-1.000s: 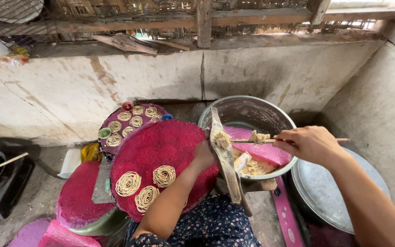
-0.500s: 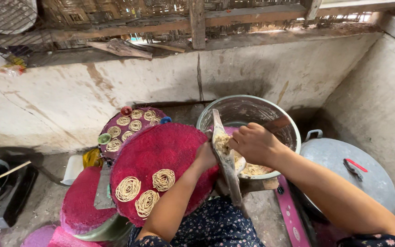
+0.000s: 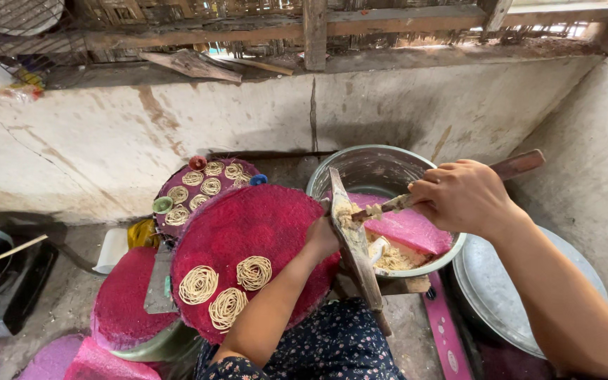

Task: The person sits on the floor and uses a wooden dough press to extrude dough into noodle nests. They scoop dough from a large basin into the press, squeeze the press over pink trays, and arrange the extruded noodle nests on the trays.

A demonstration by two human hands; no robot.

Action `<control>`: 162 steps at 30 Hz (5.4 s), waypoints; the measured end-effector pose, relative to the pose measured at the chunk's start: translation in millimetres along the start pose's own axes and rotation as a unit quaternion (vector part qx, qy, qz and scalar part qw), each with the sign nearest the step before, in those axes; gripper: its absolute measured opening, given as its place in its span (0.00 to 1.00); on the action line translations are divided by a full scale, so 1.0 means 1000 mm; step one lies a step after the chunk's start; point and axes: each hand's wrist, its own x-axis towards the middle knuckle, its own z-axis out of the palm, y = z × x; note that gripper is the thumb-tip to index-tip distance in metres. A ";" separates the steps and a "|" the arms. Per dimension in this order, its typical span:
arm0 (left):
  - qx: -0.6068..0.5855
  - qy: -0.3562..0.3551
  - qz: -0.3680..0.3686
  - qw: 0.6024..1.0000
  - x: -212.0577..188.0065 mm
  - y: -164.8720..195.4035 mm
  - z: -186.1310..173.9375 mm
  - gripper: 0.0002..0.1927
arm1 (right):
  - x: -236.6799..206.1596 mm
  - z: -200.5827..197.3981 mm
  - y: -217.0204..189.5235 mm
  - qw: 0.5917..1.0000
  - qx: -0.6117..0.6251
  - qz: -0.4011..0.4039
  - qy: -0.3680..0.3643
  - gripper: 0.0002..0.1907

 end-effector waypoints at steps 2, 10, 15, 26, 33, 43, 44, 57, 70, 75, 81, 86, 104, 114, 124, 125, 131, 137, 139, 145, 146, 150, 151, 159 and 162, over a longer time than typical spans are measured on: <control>0.063 -0.014 -0.030 0.997 -0.004 0.003 0.001 0.20 | 0.005 0.011 -0.002 0.999 0.009 -0.006 -0.034 0.04; 0.129 -0.032 -0.022 0.991 -0.005 0.012 -0.001 0.22 | 0.025 0.067 -0.043 0.993 -0.031 -0.105 -0.037 0.11; 0.129 -0.045 -0.050 0.989 0.002 0.007 -0.009 0.23 | 0.012 0.063 -0.018 0.997 0.048 -0.066 -0.018 0.10; -0.089 0.030 0.008 0.996 0.009 -0.009 0.006 0.24 | -0.089 0.166 -0.028 0.703 0.571 0.416 0.081 0.17; 0.032 0.007 0.023 0.999 0.005 -0.010 0.025 0.21 | -0.076 0.185 -0.063 0.703 0.602 0.377 0.018 0.17; 0.035 0.011 0.042 0.998 0.016 -0.007 0.013 0.19 | -0.074 0.141 -0.057 0.906 0.212 0.312 0.193 0.15; 0.048 0.003 0.037 0.998 0.020 -0.008 0.015 0.19 | -0.072 0.144 -0.063 0.913 0.202 0.286 0.209 0.15; 0.009 -0.077 0.107 0.991 0.016 0.005 0.007 0.18 | -0.069 0.179 -0.042 0.869 0.277 0.374 0.171 0.16; -0.225 -0.129 -0.114 0.959 0.014 -0.009 -0.007 0.15 | -0.103 0.217 -0.024 0.726 0.566 0.381 0.086 0.15; -0.268 -0.155 -0.044 0.950 0.019 -0.014 -0.006 0.18 | -0.095 0.218 -0.025 0.794 0.449 0.409 0.040 0.15; -0.279 -0.181 0.077 0.940 0.015 -0.029 -0.042 0.30 | -0.099 0.202 -0.014 0.714 0.601 0.355 0.060 0.16; -0.461 -0.239 0.007 0.855 0.008 -0.031 -0.032 0.24 | -0.081 0.205 -0.012 0.791 0.467 0.388 0.068 0.16; -0.745 -0.239 0.188 0.593 -0.007 -0.003 -0.071 0.18 | -0.099 0.246 -0.056 0.699 0.647 0.302 0.051 0.12; -0.714 -0.120 0.222 0.654 -0.012 -0.012 -0.105 0.18 | -0.136 0.221 -0.077 0.669 0.654 0.353 -0.011 0.14; -0.625 -0.001 0.258 0.737 -0.015 -0.011 -0.147 0.18 | -0.150 0.209 -0.026 0.739 0.480 0.471 -0.044 0.15; -0.636 -0.005 0.264 0.725 -0.016 -0.010 -0.152 0.18 | -0.142 0.207 -0.026 0.746 0.497 0.441 -0.035 0.19; -0.687 -0.053 0.304 0.658 -0.031 0.023 -0.164 0.20 | -0.074 0.162 -0.075 0.622 0.743 0.245 -0.034 0.45; -0.559 -0.050 0.315 0.765 -0.081 0.059 -0.170 0.31 | -0.058 0.106 -0.185 -0.067 0.972 -0.081 -0.211 0.57; -0.463 -0.019 0.290 0.837 -0.103 0.057 -0.178 0.37 | -0.055 0.104 -0.180 -0.014 0.985 -0.070 -0.157 0.42; -0.205 -0.029 0.228 0.952 -0.141 0.041 -0.182 0.39 | -0.058 0.113 -0.119 0.302 0.949 0.038 -0.079 0.38; -0.238 -0.015 0.172 0.956 -0.141 0.042 -0.179 0.39 | -0.054 0.112 -0.116 0.376 0.918 0.114 -0.050 0.38; 0.186 0.000 0.112 0.976 -0.135 0.042 -0.173 0.37 | -0.036 0.095 -0.122 0.586 0.805 0.092 -0.006 0.64; 0.214 0.014 0.147 0.966 -0.132 0.042 -0.172 0.37 | -0.034 0.086 -0.125 0.641 0.764 0.076 0.006 0.61; 0.171 0.108 0.328 0.923 -0.130 0.033 -0.155 0.25 | -0.031 0.058 -0.157 0.922 0.372 -0.020 0.108 0.52; 0.157 0.124 0.370 0.907 -0.127 0.025 -0.143 0.20 | -0.030 0.067 -0.161 0.918 0.390 0.018 0.062 0.52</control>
